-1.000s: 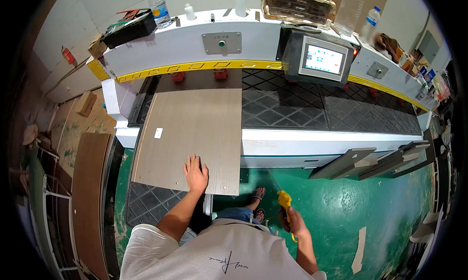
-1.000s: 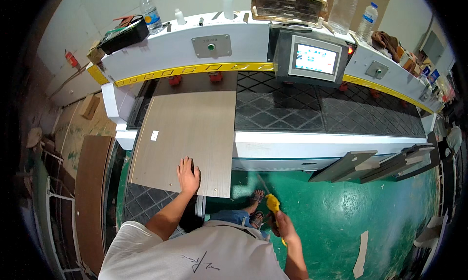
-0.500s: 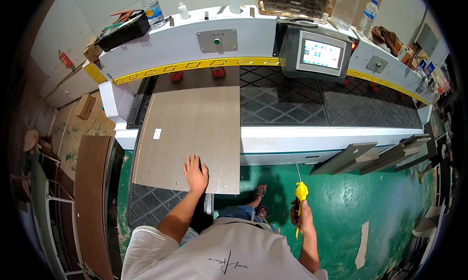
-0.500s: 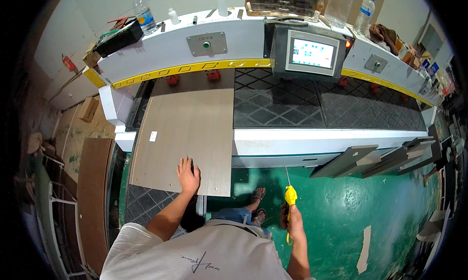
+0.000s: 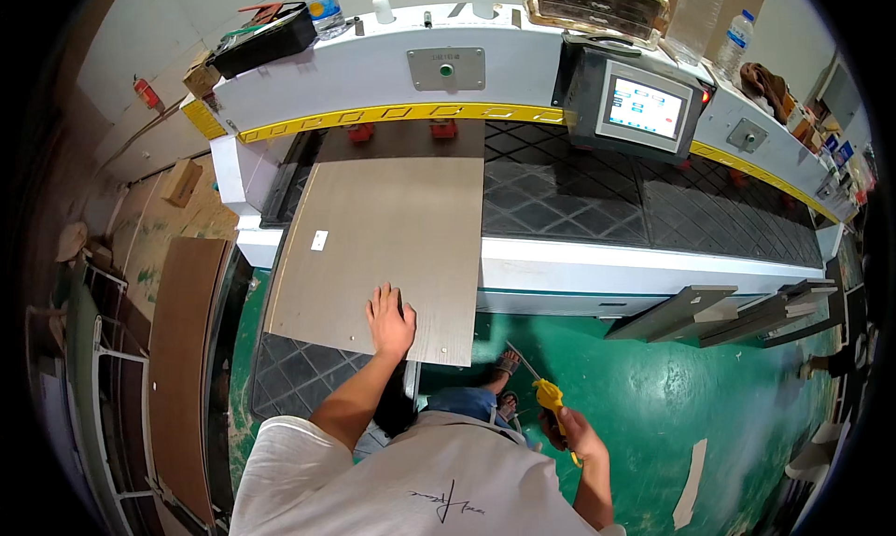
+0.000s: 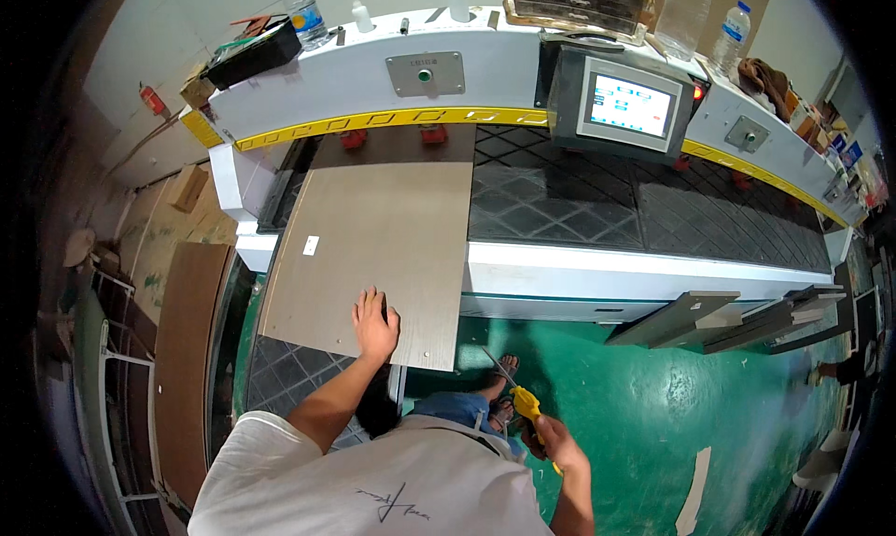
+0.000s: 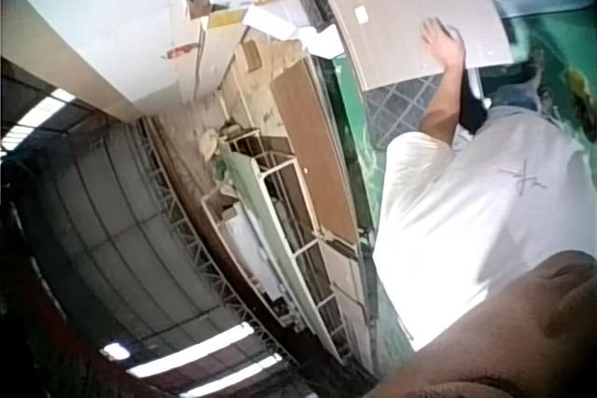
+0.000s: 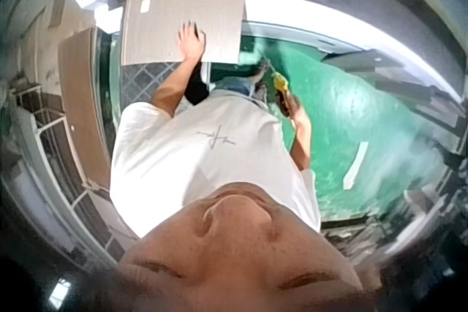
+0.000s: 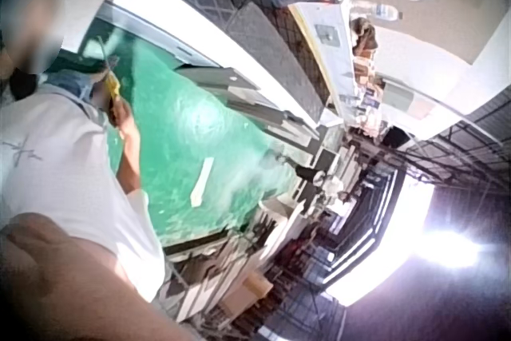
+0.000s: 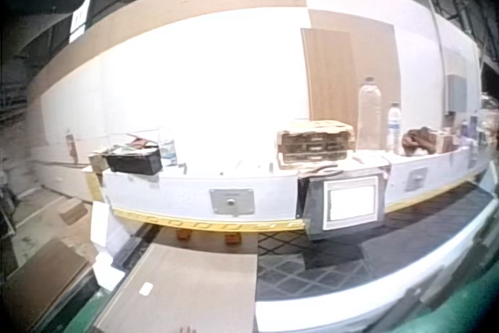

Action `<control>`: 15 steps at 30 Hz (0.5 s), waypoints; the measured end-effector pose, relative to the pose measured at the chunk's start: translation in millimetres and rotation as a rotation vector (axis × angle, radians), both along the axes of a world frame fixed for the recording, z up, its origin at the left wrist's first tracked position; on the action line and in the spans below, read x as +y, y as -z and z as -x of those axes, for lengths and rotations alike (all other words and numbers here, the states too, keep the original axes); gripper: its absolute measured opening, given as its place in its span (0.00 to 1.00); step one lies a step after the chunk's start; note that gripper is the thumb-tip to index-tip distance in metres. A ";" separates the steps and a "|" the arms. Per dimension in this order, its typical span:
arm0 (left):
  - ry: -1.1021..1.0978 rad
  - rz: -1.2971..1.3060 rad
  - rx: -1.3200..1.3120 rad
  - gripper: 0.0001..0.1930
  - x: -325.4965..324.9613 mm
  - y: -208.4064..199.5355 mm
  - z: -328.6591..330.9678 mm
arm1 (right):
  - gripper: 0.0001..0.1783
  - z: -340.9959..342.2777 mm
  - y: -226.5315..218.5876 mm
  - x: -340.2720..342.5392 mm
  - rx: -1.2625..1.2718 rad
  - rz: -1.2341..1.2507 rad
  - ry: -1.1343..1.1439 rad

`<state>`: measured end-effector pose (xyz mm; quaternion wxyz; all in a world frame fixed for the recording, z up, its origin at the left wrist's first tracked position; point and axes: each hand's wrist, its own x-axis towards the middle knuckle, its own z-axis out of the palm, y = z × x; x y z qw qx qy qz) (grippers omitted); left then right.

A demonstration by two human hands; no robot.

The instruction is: The person uses a yellow air blow gun to clean dust and debris from the edges and surfaces of large wood panels. They handle the panels by lifting, flipping, and repositioning them on a machine table and the floor to access different sides.

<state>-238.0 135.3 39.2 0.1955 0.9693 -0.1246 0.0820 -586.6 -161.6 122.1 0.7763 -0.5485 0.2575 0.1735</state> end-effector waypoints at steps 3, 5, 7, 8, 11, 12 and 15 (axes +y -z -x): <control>0.001 -0.021 -0.015 0.25 1.1 2.3 0.3 | 0.35 1.1 -3.1 4.0 0.011 0.013 -0.008; 0.008 -0.026 -0.034 0.25 0.7 5.9 -1.2 | 0.31 -4.2 -9.3 0.8 -0.020 -0.043 -0.072; 0.012 -0.016 -0.058 0.25 0.1 9.1 -1.1 | 0.29 -2.6 -12.4 0.2 -0.016 -0.079 -0.108; 0.014 -0.008 -0.080 0.25 -1.2 8.4 -3.5 | 0.29 -4.9 -12.1 -0.9 -0.008 -0.084 -0.112; 0.008 0.005 -0.037 0.25 -0.3 6.8 -2.8 | 0.29 -12.9 -21.2 -2.5 0.018 -0.082 -0.132; 0.001 0.002 -0.034 0.25 -1.2 6.5 -3.0 | 0.29 -16.3 -24.9 -3.5 0.026 -0.077 -0.140; -0.022 -0.014 -0.020 0.27 0.3 4.9 -3.0 | 0.29 -25.5 -27.4 -6.8 0.008 -0.049 -0.156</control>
